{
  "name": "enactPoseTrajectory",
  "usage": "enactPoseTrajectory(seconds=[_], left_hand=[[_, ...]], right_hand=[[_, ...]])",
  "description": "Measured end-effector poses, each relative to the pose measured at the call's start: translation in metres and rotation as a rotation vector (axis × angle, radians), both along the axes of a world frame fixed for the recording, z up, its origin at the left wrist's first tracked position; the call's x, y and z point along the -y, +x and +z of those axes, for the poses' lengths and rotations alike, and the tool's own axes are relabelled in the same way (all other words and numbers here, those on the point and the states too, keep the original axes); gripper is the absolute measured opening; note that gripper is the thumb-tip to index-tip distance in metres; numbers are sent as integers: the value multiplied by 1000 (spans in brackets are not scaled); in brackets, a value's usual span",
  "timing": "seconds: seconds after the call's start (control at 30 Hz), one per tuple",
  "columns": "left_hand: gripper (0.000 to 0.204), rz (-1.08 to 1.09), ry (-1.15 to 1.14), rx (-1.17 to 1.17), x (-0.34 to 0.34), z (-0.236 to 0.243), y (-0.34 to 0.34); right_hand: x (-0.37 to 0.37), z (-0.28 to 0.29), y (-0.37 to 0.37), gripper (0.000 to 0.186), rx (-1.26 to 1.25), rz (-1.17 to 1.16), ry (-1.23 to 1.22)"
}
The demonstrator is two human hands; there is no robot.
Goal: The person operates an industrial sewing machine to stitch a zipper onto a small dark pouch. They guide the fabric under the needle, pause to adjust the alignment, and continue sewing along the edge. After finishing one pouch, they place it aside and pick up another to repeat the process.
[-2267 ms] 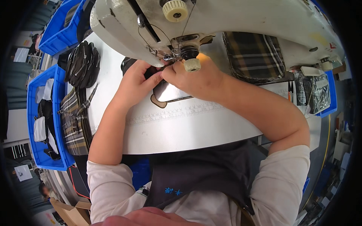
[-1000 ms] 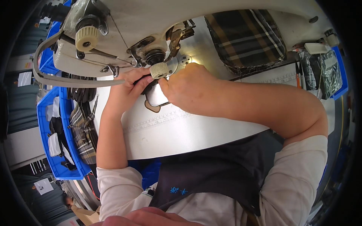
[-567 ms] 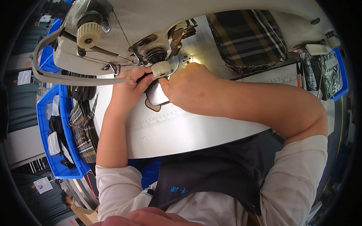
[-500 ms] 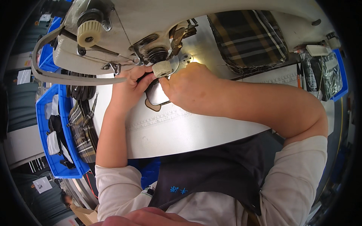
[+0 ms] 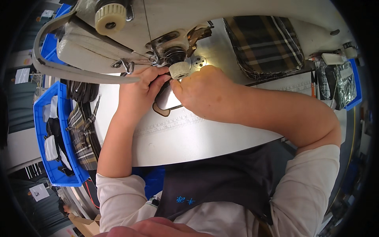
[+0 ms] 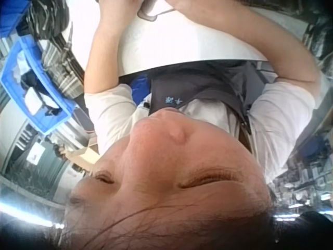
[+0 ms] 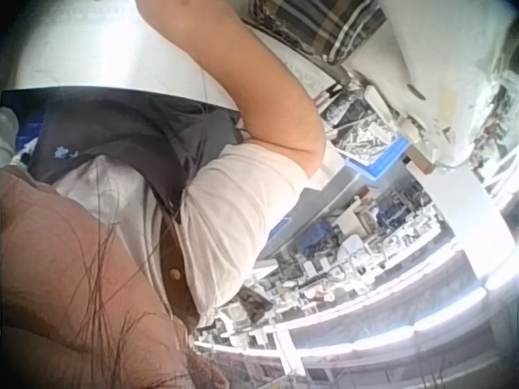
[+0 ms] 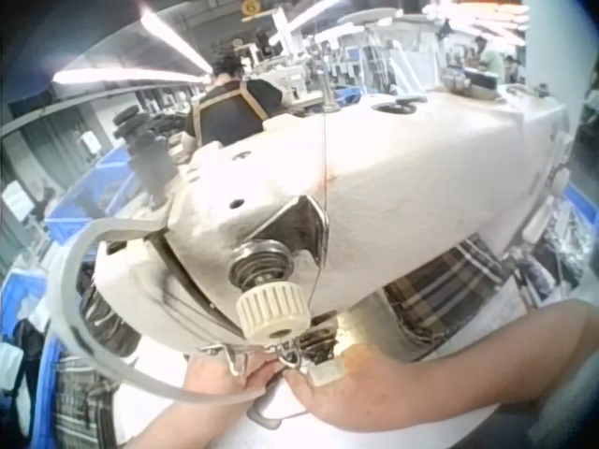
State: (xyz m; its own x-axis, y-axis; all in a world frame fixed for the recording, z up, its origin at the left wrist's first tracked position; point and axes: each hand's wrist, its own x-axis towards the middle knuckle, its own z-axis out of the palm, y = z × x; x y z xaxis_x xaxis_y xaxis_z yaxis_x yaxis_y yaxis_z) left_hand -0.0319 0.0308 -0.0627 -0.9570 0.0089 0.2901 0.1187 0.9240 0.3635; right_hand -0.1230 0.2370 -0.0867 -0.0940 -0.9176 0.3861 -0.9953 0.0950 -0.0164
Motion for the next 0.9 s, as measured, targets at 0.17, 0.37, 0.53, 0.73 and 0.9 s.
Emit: enactPoseTrajectory(seconds=[0.17, 0.37, 0.53, 0.73, 0.9], left_hand=[[18, 53, -35, 40, 1, -1, -1], [12, 62, 98, 106, 9, -4, -2], [13, 68, 204, 172, 18, -5, -1], [18, -44, -37, 61, 19, -8, -1], [15, -67, -143, -44, 21, -13, -3]], right_hand=[[4, -1, -2, 25, 13, -27, -24], [4, 0, -2, 30, 51, -38, -56], [3, 4, -1, 39, 68, -15, -12], [3, 3, -6, 46, 39, 10, 10], [4, 2, -6, 48, 79, 15, 20]])
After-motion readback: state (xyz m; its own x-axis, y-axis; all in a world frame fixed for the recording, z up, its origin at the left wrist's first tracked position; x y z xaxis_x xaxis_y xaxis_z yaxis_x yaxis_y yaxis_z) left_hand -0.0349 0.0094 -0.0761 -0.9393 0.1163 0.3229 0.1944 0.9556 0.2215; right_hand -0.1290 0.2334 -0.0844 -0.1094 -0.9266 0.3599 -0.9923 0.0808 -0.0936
